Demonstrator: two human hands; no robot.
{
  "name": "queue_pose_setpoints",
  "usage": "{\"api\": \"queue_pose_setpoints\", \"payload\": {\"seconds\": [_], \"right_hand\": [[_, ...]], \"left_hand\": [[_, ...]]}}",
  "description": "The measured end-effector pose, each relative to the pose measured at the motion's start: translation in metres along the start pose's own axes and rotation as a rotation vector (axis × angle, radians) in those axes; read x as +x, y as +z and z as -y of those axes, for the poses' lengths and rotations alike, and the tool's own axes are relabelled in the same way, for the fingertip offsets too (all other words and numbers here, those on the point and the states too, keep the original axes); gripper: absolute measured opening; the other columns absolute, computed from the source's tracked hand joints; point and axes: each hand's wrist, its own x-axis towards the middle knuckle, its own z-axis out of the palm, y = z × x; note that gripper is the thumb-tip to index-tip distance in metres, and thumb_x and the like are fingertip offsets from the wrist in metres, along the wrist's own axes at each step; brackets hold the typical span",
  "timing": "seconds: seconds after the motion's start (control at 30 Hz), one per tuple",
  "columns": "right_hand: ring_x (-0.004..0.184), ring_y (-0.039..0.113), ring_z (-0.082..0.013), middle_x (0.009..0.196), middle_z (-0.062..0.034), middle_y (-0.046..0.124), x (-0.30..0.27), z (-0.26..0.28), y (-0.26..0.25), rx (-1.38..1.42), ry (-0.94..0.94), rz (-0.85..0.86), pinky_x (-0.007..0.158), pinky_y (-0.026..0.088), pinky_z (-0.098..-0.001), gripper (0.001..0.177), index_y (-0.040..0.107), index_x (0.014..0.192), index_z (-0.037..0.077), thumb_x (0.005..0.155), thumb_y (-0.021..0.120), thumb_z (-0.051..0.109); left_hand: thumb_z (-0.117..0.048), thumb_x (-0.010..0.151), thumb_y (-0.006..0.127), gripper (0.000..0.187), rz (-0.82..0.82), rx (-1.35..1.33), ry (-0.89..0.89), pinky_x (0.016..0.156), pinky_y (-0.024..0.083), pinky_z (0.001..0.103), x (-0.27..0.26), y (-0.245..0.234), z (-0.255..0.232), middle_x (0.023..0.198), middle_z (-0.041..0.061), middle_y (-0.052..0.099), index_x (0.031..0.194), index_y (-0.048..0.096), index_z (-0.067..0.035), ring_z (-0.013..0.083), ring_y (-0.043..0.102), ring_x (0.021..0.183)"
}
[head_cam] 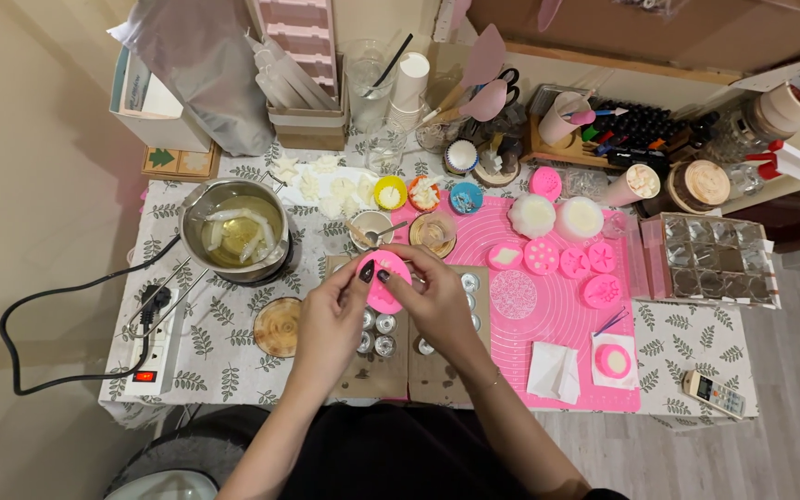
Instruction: The recorder prepares candle decorations by melting wax and demolding small decorative wax pieces from silicone molds.
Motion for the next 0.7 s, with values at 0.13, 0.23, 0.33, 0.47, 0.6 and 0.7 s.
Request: {"api": "queue_pose_setpoints", "payload": {"seconds": [0.13,0.23,0.33,0.47,0.6,0.7], "right_hand": [[0.091,0.065,-0.0074,0.106,-0.0055,0.074,0.002,-0.024,-0.009,0.089,0.117,0.012,0.077,0.052,-0.0218,0.034,0.067,0.126,-0.003,0.093,0.067,0.007],[0.088,0.063,-0.0076,0.104,-0.0051,0.073,0.002,-0.042,-0.016,0.26,0.198,0.013,0.075,0.051,-0.0232,0.034,0.066,0.126,-0.004,0.094,0.066,0.005],[0.094,0.067,-0.0074,0.107,-0.005,0.073,0.004,-0.057,-0.026,0.388,0.195,0.02,0.081,0.054,-0.023,0.033,0.064,0.126,-0.005,0.095,0.065,0.004],[0.095,0.067,-0.0078,0.107,-0.0049,0.074,0.01,-0.065,-0.038,0.417,0.22,-0.006,0.084,0.054,-0.0229,0.032,0.064,0.126,-0.006,0.096,0.065,0.004],[0.094,0.067,-0.0081,0.106,-0.0051,0.074,0.022,-0.081,-0.049,0.395,0.259,-0.023,0.082,0.053,-0.0231,0.031,0.065,0.126,-0.006,0.096,0.065,0.005],[0.094,0.067,-0.0049,0.106,-0.0017,0.074,0.038,-0.081,-0.055,0.373,0.26,-0.041,0.081,0.053,-0.0203,0.032,0.065,0.127,-0.004,0.097,0.064,0.006]], "left_hand": [[-0.019,0.101,0.058,0.037,0.037,-0.075,0.081,0.054,0.04,0.02,0.007,0.009,0.007,0.079,-0.006,0.066,0.133,0.066,-0.002,0.0005,0.047,0.063],[-0.018,0.1,0.058,0.039,0.061,-0.019,0.015,0.051,0.035,0.024,0.011,0.016,0.014,0.072,-0.002,0.058,0.135,0.068,-0.005,0.0035,0.042,0.06],[-0.017,0.099,0.058,0.037,0.073,-0.04,0.038,0.053,0.039,0.022,0.017,0.027,0.014,0.076,-0.005,0.064,0.131,0.068,-0.003,0.0013,0.047,0.062],[-0.019,0.097,0.059,0.037,0.052,0.126,0.022,0.051,0.04,0.027,0.026,0.039,-0.001,0.068,0.001,0.063,0.13,0.069,-0.007,0.0054,0.047,0.058],[-0.021,0.095,0.061,0.037,0.05,0.301,0.012,0.054,0.048,0.031,0.042,0.049,-0.009,0.067,0.009,0.067,0.128,0.069,-0.008,0.0126,0.057,0.054],[-0.022,0.094,0.059,0.038,0.087,0.381,-0.071,0.054,0.048,0.036,0.063,0.056,-0.028,0.064,0.015,0.066,0.129,0.07,-0.012,0.0198,0.062,0.051]]}}
